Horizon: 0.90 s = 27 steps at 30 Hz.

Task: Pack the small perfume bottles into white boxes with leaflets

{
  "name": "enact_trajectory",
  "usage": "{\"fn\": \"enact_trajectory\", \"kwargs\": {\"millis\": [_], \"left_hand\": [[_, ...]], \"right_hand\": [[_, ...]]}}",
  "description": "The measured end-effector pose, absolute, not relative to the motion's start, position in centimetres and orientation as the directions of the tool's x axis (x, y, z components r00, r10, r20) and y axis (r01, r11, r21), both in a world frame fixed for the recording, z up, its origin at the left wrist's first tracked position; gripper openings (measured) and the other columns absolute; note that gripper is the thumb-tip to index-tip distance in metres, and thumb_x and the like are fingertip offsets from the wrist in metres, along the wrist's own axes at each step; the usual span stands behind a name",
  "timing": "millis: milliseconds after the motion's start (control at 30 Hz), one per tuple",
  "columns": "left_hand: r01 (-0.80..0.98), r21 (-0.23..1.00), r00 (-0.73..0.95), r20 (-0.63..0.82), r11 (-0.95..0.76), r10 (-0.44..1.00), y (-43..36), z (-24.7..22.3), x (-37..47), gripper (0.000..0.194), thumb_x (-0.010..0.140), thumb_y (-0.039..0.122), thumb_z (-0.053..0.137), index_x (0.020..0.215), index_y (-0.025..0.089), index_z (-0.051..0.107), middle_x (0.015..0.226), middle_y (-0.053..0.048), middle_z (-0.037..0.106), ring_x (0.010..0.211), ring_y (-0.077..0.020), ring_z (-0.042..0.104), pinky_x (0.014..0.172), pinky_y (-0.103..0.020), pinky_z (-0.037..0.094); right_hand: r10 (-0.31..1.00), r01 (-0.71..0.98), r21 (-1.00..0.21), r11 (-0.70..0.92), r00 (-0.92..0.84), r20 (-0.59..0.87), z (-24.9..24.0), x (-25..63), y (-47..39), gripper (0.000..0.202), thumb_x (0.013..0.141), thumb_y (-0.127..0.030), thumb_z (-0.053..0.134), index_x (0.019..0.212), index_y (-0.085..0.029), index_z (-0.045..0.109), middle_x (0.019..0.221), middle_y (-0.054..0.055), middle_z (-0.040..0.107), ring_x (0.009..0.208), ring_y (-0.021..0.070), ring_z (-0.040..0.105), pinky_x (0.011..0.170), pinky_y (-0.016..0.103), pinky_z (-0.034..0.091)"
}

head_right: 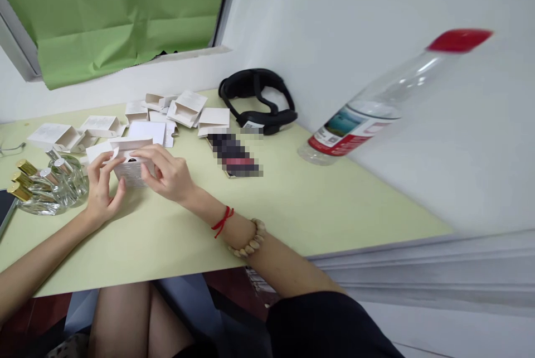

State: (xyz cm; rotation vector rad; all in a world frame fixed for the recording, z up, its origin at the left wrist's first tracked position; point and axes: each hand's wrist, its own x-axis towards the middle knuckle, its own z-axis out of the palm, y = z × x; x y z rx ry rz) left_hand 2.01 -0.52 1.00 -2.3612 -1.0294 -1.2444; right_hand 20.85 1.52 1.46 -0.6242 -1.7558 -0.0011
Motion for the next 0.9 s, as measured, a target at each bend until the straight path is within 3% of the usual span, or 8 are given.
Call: {"fn": "enact_trajectory", "kwargs": {"millis": [233, 567, 733, 900], "left_hand": [[0.677, 0.022, 0.454, 0.775, -0.736, 0.440, -0.2, 1.1, 2.1, 0.058, 0.091, 0.021, 0.046, 0.147, 0.023, 0.028, 0.140, -0.014, 0.047, 0.130, -0.0258, 0.044, 0.105, -0.042, 0.039], [0.652, 0.062, 0.446, 0.775, -0.756, 0.448, 0.0, 1.4, 1.8, 0.047, 0.090, 0.019, 0.047, 0.136, 0.025, 0.041, 0.137, -0.013, 0.046, 0.128, -0.0263, 0.045, 0.103, -0.046, 0.044], [0.619, 0.068, 0.455, 0.781, -0.782, 0.428, -0.2, 1.8, 1.8, 0.042, 0.088, 0.016, 0.047, 0.130, 0.024, 0.046, 0.134, -0.013, 0.047, 0.127, -0.0254, 0.046, 0.101, -0.044, 0.046], [0.629, 0.056, 0.460, 0.778, -0.775, 0.429, -0.2, 1.8, 1.8, 0.043, 0.088, 0.018, 0.047, 0.130, 0.025, 0.046, 0.134, -0.013, 0.048, 0.126, -0.0262, 0.046, 0.102, -0.046, 0.045]], "right_hand": [[0.533, 0.347, -0.473, 0.810, -0.100, 0.840, 1.5, 20.6, 1.2, 0.021, 0.092, -0.023, 0.048, 0.106, -0.021, 0.063, 0.093, 0.003, 0.074, 0.042, 0.0055, 0.047, 0.044, 0.022, 0.042], [0.680, 0.032, -0.683, 0.730, -0.127, 0.722, 2.3, 20.4, 0.8, 0.023, 0.094, -0.031, 0.051, 0.115, -0.026, 0.054, 0.101, 0.002, 0.070, 0.040, 0.0030, 0.042, 0.038, 0.020, 0.037], [0.608, 0.174, -0.626, 0.761, 0.149, 0.780, 2.6, 20.5, 0.9, 0.024, 0.087, -0.034, 0.062, 0.109, -0.026, 0.056, 0.107, 0.002, 0.058, 0.048, 0.0028, 0.042, 0.039, 0.019, 0.039], [0.657, 0.234, -0.650, 0.723, 0.058, 0.751, 2.7, 20.8, 1.3, 0.028, 0.093, -0.038, 0.054, 0.118, -0.026, 0.058, 0.111, 0.004, 0.058, 0.054, 0.0048, 0.046, 0.044, 0.019, 0.045]]}}
